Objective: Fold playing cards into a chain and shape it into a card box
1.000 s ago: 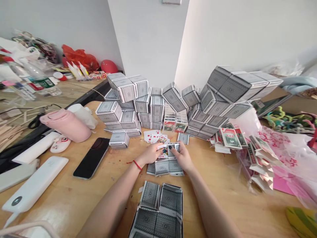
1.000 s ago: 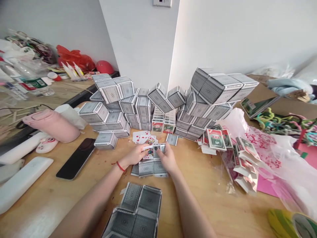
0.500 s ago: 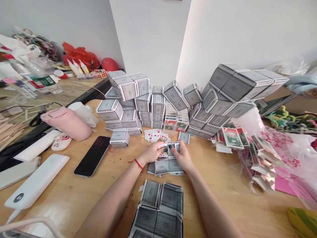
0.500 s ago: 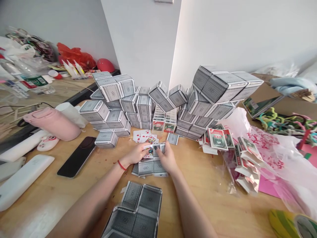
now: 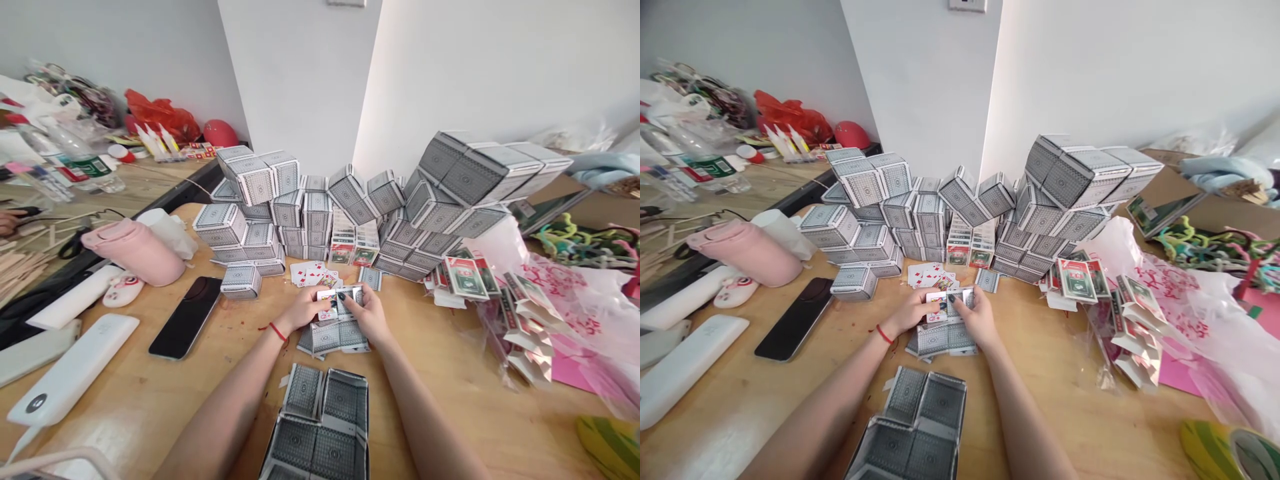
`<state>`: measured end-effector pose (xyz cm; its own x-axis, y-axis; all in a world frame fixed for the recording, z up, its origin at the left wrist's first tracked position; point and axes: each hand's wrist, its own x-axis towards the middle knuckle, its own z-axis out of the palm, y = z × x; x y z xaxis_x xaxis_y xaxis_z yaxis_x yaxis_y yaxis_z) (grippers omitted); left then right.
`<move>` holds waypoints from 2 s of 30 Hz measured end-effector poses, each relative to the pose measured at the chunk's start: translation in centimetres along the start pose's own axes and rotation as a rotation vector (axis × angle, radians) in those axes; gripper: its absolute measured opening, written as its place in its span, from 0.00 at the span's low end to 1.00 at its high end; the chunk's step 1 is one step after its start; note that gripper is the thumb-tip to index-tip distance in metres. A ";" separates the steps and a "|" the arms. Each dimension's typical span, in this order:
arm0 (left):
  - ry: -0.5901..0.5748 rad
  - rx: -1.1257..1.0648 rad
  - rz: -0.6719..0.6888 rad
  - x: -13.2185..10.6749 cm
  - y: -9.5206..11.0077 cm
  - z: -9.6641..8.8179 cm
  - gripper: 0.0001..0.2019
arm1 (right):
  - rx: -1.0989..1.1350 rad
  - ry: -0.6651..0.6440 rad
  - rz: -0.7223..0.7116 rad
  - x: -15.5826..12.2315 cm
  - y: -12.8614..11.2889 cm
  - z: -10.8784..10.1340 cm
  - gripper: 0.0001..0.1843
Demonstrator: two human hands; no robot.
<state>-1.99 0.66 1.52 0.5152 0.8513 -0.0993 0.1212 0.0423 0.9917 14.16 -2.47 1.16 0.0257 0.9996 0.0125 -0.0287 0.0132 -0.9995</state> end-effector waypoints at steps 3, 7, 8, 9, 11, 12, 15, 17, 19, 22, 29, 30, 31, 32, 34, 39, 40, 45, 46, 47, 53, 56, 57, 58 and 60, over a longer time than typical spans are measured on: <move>0.069 -0.031 -0.011 0.1 -0.1 0.3 0.07 | 0.042 -0.008 0.057 0.4 0.6 -0.7 0.14; 0.132 -0.111 -0.057 0.3 -0.4 0.4 0.06 | 0.078 0.104 0.131 1.0 1.8 -1.5 0.14; 0.144 -0.127 -0.070 0.3 -0.4 0.4 0.07 | 0.109 0.115 0.161 1.0 2.0 -1.6 0.14; 0.156 -0.141 -0.080 0.3 -0.4 0.3 0.07 | 0.152 0.106 0.196 1.1 2.0 -1.7 0.15; 0.173 -0.158 -0.095 0.3 -0.4 0.0 0.07 | 0.251 0.031 0.265 1.0 1.7 -1.8 0.15; 0.175 -0.167 -0.104 0.3 -0.3 -0.2 0.07 | 0.299 -0.021 0.292 0.9 1.4 -1.8 0.14; 0.152 -0.201 -0.130 0.1 0.2 -1.0 0.09 | 0.390 -0.152 0.331 0.6 0.4 -2.1 0.11; 0.103 -0.229 -0.145 0.0 0.5 -1.6 0.11 | 0.443 -0.192 0.347 0.4 -0.1 -2.4 0.09; 0.058 -0.256 -0.162 -0.2 0.7 -2.0 0.12 | 0.487 -0.236 0.354 0.3 -0.3 -2.6 0.08; 0.024 -0.285 -0.193 -0.3 0.8 -2.4 0.13 | 0.502 -0.334 0.356 0.1 -0.2 -2.9 0.10; 0.015 -0.299 -0.211 -0.2 0.8 -2.5 0.14 | 0.483 -0.436 0.335 0.1 0.6 -3.2 0.17; 0.013 -0.286 -0.202 -0.2 0.8 -2.5 0.14 | 0.481 -0.434 0.335 0.2 0.7 -3.2 0.17; 0.009 -0.268 -0.194 -0.2 0.8 -2.5 0.14 | 0.473 -0.430 0.336 0.2 0.9 -3.1 0.17; 0.003 -0.248 -0.185 -0.2 0.7 -2.5 0.14 | 0.460 -0.424 0.338 0.2 1.0 -3.1 0.17; -0.015 -0.213 -0.164 -0.1 0.7 -2.4 0.13 | 0.422 -0.404 0.342 0.3 1.3 -2.9 0.17; -0.038 -0.164 -0.109 -0.1 0.6 -1.9 0.13 | 0.353 -0.350 0.341 0.3 1.5 -2.4 0.18; -0.038 -0.151 -0.107 -0.1 0.6 -1.9 0.12 | 0.346 -0.345 0.339 0.3 1.5 -2.3 0.18; -0.070 -0.071 -0.096 -0.1 0.7 -1.8 0.12 | 0.326 -0.318 0.317 0.3 1.7 -2.1 0.17; -0.080 -0.052 -0.089 0.0 0.6 -1.8 0.12 | 0.314 -0.309 0.309 0.3 1.8 -2.1 0.17; -0.086 -0.033 -0.082 0.0 0.6 -1.8 0.12 | 0.295 -0.296 0.301 0.4 1.9 -2.0 0.17; -0.148 -0.032 -0.074 0.2 0.2 -1.7 0.15 | 0.182 -0.236 0.273 0.4 2.2 -1.9 0.17; -0.151 -0.062 -0.077 0.2 0.4 -1.6 0.17 | 0.187 -0.254 0.276 0.4 2.1 -1.8 0.17; -0.150 -0.071 -0.074 0.2 0.5 -1.6 0.17 | 0.179 -0.250 0.275 0.3 2.0 -1.7 0.16; -0.152 -0.079 -0.076 0.2 0.6 -1.6 0.18 | 0.166 -0.242 0.272 0.3 2.0 -1.7 0.16; -0.163 -0.082 -0.088 0.1 0.7 -1.6 0.19 | 0.144 -0.224 0.260 0.3 1.9 -1.7 0.16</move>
<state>-3.17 1.64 2.31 0.6367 0.7471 -0.1910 0.1057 0.1608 0.9813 15.81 -2.20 -0.76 -0.2197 0.9506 -0.2193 -0.1467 -0.2544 -0.9559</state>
